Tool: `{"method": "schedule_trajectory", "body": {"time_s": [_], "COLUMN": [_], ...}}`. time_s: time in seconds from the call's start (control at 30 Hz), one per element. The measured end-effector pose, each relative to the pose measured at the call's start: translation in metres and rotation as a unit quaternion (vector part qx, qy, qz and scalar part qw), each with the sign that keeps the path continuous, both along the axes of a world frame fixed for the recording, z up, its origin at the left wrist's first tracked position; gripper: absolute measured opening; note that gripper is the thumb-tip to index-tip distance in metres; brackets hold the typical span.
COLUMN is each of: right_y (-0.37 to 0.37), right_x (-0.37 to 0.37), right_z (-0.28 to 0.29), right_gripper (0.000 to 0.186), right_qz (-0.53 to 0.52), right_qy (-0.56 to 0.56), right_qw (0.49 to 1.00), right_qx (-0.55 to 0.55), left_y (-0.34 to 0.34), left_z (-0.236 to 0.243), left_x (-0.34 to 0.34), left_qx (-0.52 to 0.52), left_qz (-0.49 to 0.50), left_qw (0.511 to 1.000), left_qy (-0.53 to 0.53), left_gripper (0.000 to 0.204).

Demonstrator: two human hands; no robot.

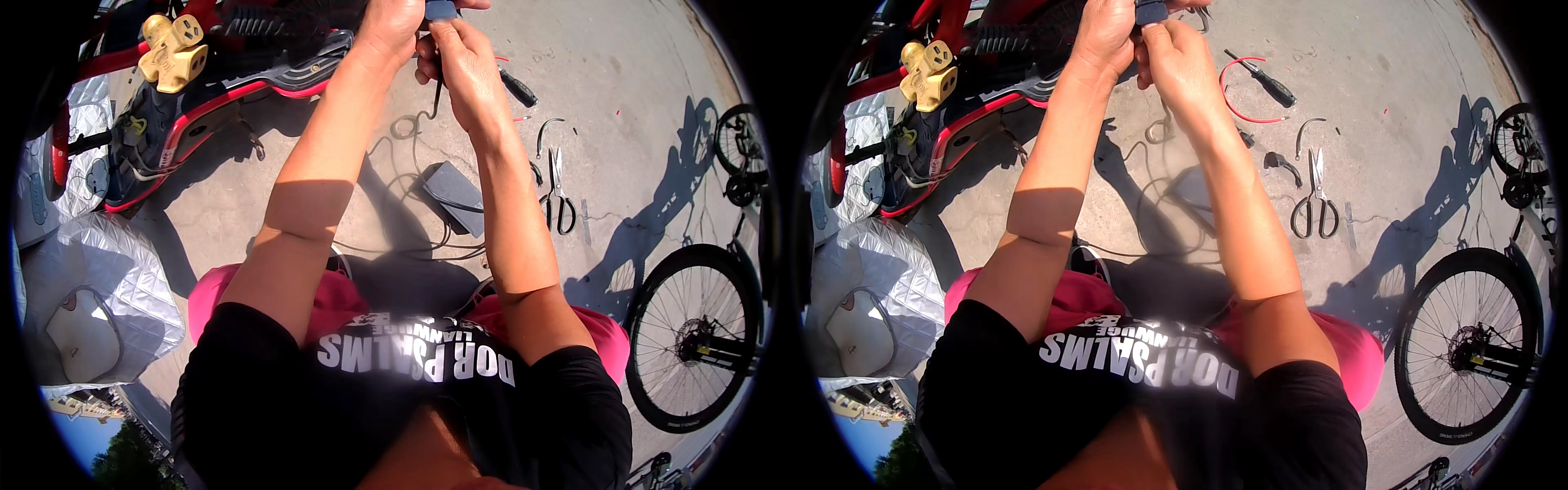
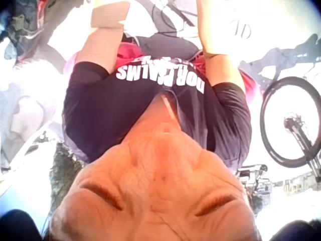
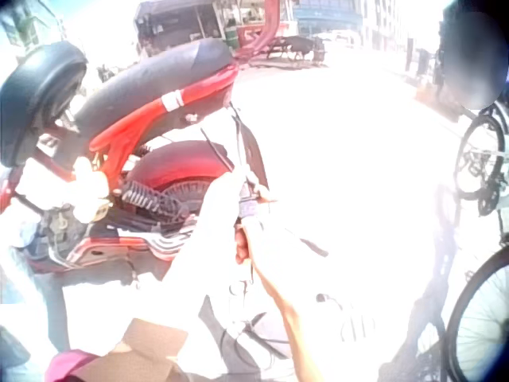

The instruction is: The person sits on the ground and repairs an electrical cable by stripping the insulation, twisting the exposed wires, and wrapping the connection with electrical tape. They then connect the repaired cable to a red electric scooter and secure the connection with additional tape.

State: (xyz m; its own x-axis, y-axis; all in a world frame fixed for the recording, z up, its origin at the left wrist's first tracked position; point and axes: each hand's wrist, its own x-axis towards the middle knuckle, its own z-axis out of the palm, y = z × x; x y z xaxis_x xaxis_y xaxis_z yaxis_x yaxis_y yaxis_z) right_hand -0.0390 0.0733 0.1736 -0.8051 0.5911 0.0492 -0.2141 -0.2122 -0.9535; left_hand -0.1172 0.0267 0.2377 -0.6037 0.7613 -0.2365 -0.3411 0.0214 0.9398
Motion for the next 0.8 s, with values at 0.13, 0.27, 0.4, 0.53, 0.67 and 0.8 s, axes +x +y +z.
{"method": "schedule_trajectory", "body": {"time_s": [0.13, 0.27, 0.4, 0.53, 0.67, 0.8], "right_y": [-0.006, 0.0, 0.009, 0.025, 0.014, -0.067], "right_x": [-0.006, -0.008, -0.012, -0.008, 0.021, -0.005], "right_z": [-0.005, -0.016, -0.025, -0.038, -0.016, 0.007], "right_gripper": [0.031, 0.028, 0.026, 0.023, 0.051, 0.041], "right_qz": [-0.016, -0.015, -0.006, 0.008, -0.049, 0.301], "right_qy": [0.025, 0.005, -0.006, -0.049, -0.294, -0.195], "right_qw": [0.996, 0.997, 0.997, 0.997, 0.706, 0.776], "right_qx": [0.08, 0.08, 0.07, 0.05, 0.643, 0.519], "left_y": [0.005, 0.012, 0.01, 0.026, 0.002, -0.031], "left_z": [-0.019, -0.04, -0.025, -0.038, -0.028, -0.036], "left_x": [-0.011, -0.012, -0.014, -0.035, -0.071, -0.092], "left_qx": [0.057, 0.054, 0.083, 0.17, 0.157, 0.139], "left_qz": [0.038, 0.015, -0.067, -0.105, -0.142, -0.121], "left_qw": [0.995, 0.995, 0.99, 0.977, 0.977, 0.983], "left_qy": [0.071, 0.077, 0.091, 0.075, 0.04, 0.02], "left_gripper": [0.034, 0.037, 0.04, 0.037, 0.031, 0.031]}}
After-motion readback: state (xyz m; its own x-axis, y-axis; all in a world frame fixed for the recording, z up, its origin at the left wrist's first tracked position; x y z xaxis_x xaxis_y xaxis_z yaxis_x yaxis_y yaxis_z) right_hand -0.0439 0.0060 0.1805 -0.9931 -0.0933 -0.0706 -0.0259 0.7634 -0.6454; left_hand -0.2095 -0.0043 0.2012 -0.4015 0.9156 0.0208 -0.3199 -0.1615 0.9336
